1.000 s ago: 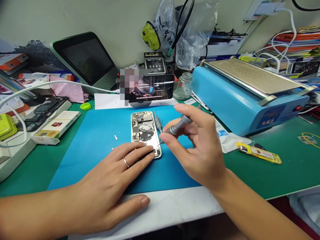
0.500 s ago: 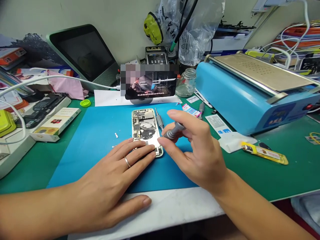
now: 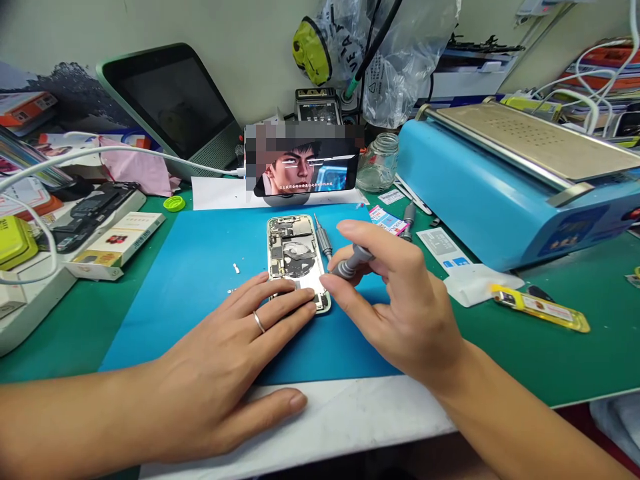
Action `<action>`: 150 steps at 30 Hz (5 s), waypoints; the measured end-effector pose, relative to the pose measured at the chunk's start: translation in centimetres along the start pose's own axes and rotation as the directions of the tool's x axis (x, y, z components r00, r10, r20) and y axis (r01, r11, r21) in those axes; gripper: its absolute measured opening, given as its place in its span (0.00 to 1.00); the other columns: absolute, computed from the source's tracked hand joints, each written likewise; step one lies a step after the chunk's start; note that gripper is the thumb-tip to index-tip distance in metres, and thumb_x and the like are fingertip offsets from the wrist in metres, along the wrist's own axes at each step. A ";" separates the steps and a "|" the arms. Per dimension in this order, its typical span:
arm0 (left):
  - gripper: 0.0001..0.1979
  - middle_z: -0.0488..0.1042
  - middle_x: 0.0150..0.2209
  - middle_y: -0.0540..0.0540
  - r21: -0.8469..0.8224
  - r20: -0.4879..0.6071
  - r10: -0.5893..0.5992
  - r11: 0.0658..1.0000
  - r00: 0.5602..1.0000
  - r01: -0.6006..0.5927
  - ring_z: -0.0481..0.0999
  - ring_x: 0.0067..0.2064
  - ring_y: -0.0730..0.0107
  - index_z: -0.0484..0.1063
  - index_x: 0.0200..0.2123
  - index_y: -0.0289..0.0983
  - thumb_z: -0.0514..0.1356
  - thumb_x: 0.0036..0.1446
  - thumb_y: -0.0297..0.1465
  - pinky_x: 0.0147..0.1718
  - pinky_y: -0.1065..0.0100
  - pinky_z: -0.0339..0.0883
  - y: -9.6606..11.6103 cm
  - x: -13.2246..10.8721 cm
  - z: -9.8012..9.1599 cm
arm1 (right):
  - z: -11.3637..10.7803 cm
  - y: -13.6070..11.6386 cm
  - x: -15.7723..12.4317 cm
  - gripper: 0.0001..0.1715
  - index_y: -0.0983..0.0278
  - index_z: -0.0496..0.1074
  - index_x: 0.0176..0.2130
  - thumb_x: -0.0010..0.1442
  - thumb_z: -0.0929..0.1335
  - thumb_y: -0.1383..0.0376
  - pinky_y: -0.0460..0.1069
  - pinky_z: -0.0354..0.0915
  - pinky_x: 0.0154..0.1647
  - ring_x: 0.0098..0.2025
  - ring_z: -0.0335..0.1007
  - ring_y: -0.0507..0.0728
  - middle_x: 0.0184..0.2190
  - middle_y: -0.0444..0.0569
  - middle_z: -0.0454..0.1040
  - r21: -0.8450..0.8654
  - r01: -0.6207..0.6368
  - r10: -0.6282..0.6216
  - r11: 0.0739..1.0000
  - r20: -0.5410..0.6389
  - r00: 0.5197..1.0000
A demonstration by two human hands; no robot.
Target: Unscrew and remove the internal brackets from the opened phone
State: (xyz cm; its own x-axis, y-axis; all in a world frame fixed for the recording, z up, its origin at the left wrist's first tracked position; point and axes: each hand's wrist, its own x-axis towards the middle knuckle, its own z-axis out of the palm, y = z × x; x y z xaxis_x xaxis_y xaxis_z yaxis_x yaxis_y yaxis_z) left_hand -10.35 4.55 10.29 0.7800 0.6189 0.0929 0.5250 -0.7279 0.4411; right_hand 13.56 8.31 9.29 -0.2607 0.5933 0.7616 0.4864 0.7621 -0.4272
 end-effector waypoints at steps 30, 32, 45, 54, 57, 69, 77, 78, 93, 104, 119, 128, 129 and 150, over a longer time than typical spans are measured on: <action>0.35 0.64 0.70 0.38 -0.014 -0.040 0.036 0.999 0.999 -0.036 0.57 0.69 0.43 0.61 0.70 0.27 0.56 0.71 0.47 0.71 0.43 0.49 -0.2 0.3 0.0 | -0.1 -0.4 0.1 0.38 0.53 0.65 0.70 0.66 0.69 0.75 0.59 0.78 0.53 0.46 0.82 0.59 0.50 0.48 0.82 0.077 0.025 -0.031 0.997 0.078 0.996; 0.35 0.64 0.70 0.38 -0.011 -0.045 0.039 0.999 0.998 -0.040 0.57 0.69 0.43 0.61 0.69 0.27 0.56 0.70 0.46 0.71 0.43 0.50 -0.2 0.3 0.0 | 0.0 -0.4 0.3 0.39 0.52 0.64 0.70 0.66 0.69 0.75 0.58 0.78 0.50 0.44 0.81 0.58 0.50 0.47 0.82 0.065 0.049 -0.055 0.997 0.084 0.995; 0.35 0.63 0.71 0.42 -0.008 -0.053 0.024 1.000 0.998 -0.024 0.55 0.71 0.45 0.61 0.70 0.30 0.55 0.70 0.48 0.72 0.45 0.49 -0.1 0.0 -0.1 | -0.4 -0.9 0.7 0.35 0.51 0.65 0.70 0.68 0.68 0.71 0.61 0.73 0.44 0.39 0.74 0.62 0.45 0.50 0.78 -0.057 0.084 -0.080 0.995 0.071 0.994; 0.34 0.64 0.70 0.43 -0.013 -0.060 0.015 1.000 0.998 -0.016 0.55 0.71 0.46 0.61 0.70 0.31 0.57 0.70 0.47 0.71 0.44 0.53 -0.1 0.1 0.0 | -0.5 -1.1 0.9 0.33 0.52 0.65 0.69 0.70 0.66 0.70 0.61 0.70 0.46 0.40 0.73 0.61 0.41 0.48 0.77 -0.075 0.036 -0.030 0.997 0.074 0.997; 0.34 0.63 0.71 0.43 -0.011 -0.059 0.018 1.000 0.998 -0.019 0.54 0.71 0.47 0.61 0.70 0.31 0.56 0.70 0.47 0.72 0.44 0.51 -0.1 0.1 0.0 | -0.5 -1.1 1.0 0.36 0.52 0.66 0.69 0.67 0.68 0.73 0.59 0.68 0.43 0.35 0.69 0.59 0.37 0.47 0.75 -0.130 0.093 -0.087 0.987 0.050 0.995; 0.35 0.65 0.70 0.42 -0.025 -0.073 0.026 0.999 0.997 -0.028 0.56 0.70 0.46 0.62 0.70 0.31 0.57 0.69 0.47 0.71 0.45 0.53 -0.1 0.0 0.2 | -0.1 -0.6 0.9 0.41 0.55 0.63 0.70 0.64 0.70 0.78 0.59 0.69 0.51 0.45 0.72 0.60 0.43 0.48 0.77 -0.013 0.103 -0.101 0.995 0.115 0.988; 0.34 0.65 0.70 0.42 -0.021 -0.079 0.030 0.999 0.996 -0.032 0.55 0.71 0.46 0.62 0.69 0.31 0.57 0.69 0.47 0.72 0.48 0.52 -0.2 0.0 0.2 | -0.4 -0.7 0.7 0.37 0.57 0.65 0.69 0.66 0.66 0.78 0.60 0.68 0.56 0.51 0.73 0.61 0.47 0.51 0.78 -0.010 0.075 -0.074 0.997 0.094 0.993; 0.34 0.65 0.70 0.42 -0.020 -0.079 0.031 0.999 0.996 -0.032 0.55 0.71 0.46 0.62 0.69 0.30 0.57 0.69 0.47 0.72 0.48 0.52 -0.2 0.0 0.2 | -0.3 -0.6 0.7 0.37 0.57 0.65 0.69 0.65 0.68 0.78 0.60 0.69 0.54 0.48 0.74 0.60 0.45 0.50 0.78 -0.007 0.088 -0.087 0.996 0.095 0.992; 0.36 0.60 0.73 0.44 0.003 -0.025 -0.002 1.000 1.000 0.002 0.51 0.73 0.45 0.58 0.72 0.32 0.56 0.70 0.48 0.72 0.41 0.53 -0.1 -0.1 0.2 | -0.2 -0.5 0.6 0.37 0.52 0.67 0.67 0.64 0.71 0.76 0.60 0.72 0.52 0.44 0.76 0.59 0.42 0.47 0.78 0.030 0.045 -0.048 0.999 0.083 0.995; 0.36 0.60 0.72 0.43 0.031 -0.013 -0.002 1.000 1.000 0.002 0.51 0.73 0.43 0.57 0.72 0.32 0.57 0.70 0.46 0.70 0.37 0.56 0.0 -0.2 0.3 | -0.1 -1.1 0.3 0.36 0.50 0.67 0.67 0.67 0.68 0.76 0.58 0.77 0.50 0.44 0.81 0.58 0.46 0.47 0.80 0.113 -0.046 0.035 0.993 0.101 0.994; 0.36 0.59 0.73 0.42 0.040 -0.018 0.007 0.999 1.000 -0.006 0.50 0.73 0.44 0.56 0.73 0.32 0.57 0.70 0.47 0.71 0.39 0.55 -0.1 -0.1 0.4 | -0.1 -1.0 -0.1 0.41 0.53 0.63 0.70 0.64 0.69 0.78 0.57 0.78 0.51 0.44 0.80 0.58 0.48 0.49 0.80 0.074 -0.010 0.003 0.997 0.100 0.995; 0.31 0.65 0.67 0.37 0.085 -0.083 0.072 0.994 0.994 -0.065 0.59 0.66 0.47 0.58 0.70 0.31 0.55 0.72 0.43 0.67 0.43 0.57 0.5 -0.8 0.4 | 0.0 -0.7 -0.1 0.39 0.48 0.65 0.68 0.64 0.71 0.74 0.56 0.83 0.38 0.41 0.81 0.59 0.51 0.49 0.79 0.091 -0.047 0.061 0.995 -0.161 0.985; 0.30 0.66 0.66 0.38 0.102 -0.082 0.073 0.993 0.994 -0.065 0.61 0.65 0.47 0.58 0.69 0.31 0.55 0.72 0.43 0.65 0.43 0.59 0.6 -0.8 0.4 | 0.0 -0.7 -0.1 0.39 0.48 0.65 0.68 0.65 0.71 0.74 0.56 0.83 0.38 0.41 0.81 0.59 0.50 0.48 0.79 0.090 -0.052 0.066 0.995 -0.160 0.985; 0.28 0.70 0.66 0.36 0.426 -0.101 0.093 0.904 0.991 -0.041 0.70 0.56 0.50 0.62 0.66 0.30 0.46 0.76 0.44 0.53 0.49 0.58 1.5 -1.2 0.5 | 0.1 -0.5 -0.5 0.43 0.51 0.66 0.68 0.61 0.72 0.79 0.57 0.81 0.42 0.43 0.82 0.60 0.47 0.48 0.81 0.071 -0.011 0.019 0.997 -0.113 0.993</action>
State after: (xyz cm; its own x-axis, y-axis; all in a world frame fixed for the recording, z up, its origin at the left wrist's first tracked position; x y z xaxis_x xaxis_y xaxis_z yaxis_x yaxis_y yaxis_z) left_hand -10.38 2.58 10.43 0.7867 0.5755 0.2235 0.5876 -0.8090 0.0150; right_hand 13.39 7.69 9.09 -0.1557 0.5744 0.8037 0.4286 0.7723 -0.4689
